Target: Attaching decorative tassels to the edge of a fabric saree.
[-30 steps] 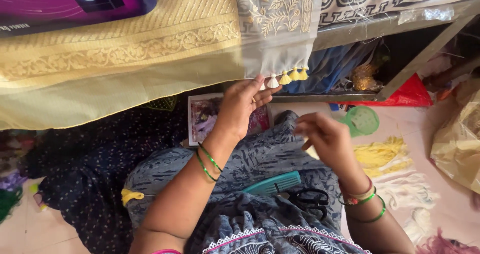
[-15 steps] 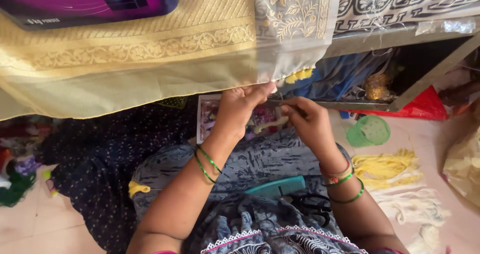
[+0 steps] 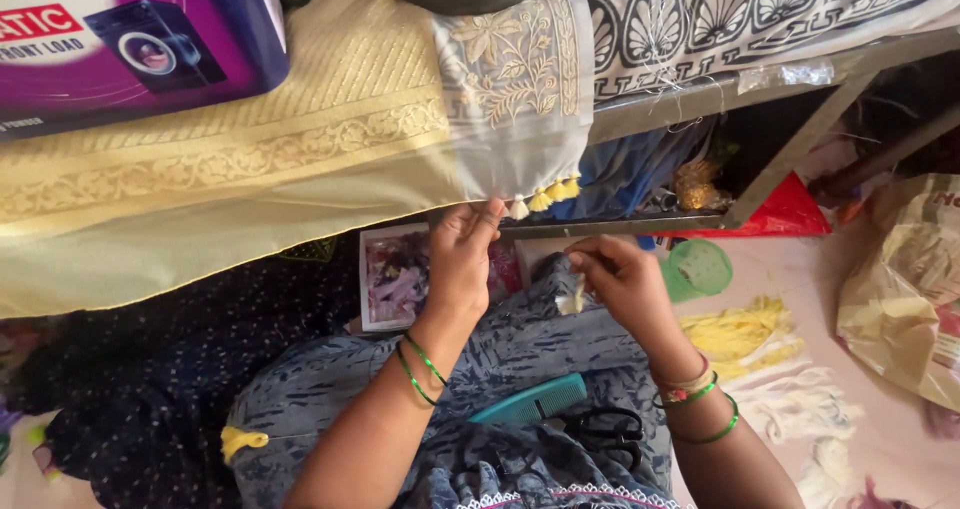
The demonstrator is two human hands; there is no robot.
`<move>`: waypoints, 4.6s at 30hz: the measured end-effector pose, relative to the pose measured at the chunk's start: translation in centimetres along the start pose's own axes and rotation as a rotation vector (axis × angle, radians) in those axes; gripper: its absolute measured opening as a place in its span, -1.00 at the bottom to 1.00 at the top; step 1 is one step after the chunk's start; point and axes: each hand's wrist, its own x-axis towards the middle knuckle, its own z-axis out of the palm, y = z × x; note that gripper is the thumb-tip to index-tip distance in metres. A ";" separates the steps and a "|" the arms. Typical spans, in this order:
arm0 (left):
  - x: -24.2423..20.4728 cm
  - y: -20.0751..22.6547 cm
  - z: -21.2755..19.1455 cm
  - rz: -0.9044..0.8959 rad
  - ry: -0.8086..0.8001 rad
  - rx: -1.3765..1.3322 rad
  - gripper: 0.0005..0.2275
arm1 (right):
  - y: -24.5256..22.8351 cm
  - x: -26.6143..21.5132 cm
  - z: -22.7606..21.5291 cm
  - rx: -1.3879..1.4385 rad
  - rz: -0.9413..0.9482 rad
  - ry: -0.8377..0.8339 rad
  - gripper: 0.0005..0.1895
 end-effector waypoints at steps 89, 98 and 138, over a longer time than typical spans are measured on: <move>-2.1 7.0 0.7 -0.029 -0.211 -0.150 -0.85 | -16.7 1.1 5.3 -0.282 -0.869 0.031 -0.85; -2.6 6.9 1.2 -0.087 -0.145 -0.263 -0.85 | -15.3 0.2 6.9 -0.285 -0.813 0.105 -0.86; -1.2 7.3 0.7 -0.236 -0.061 -0.171 -0.80 | -24.1 5.5 -0.4 0.352 -0.609 0.011 -0.90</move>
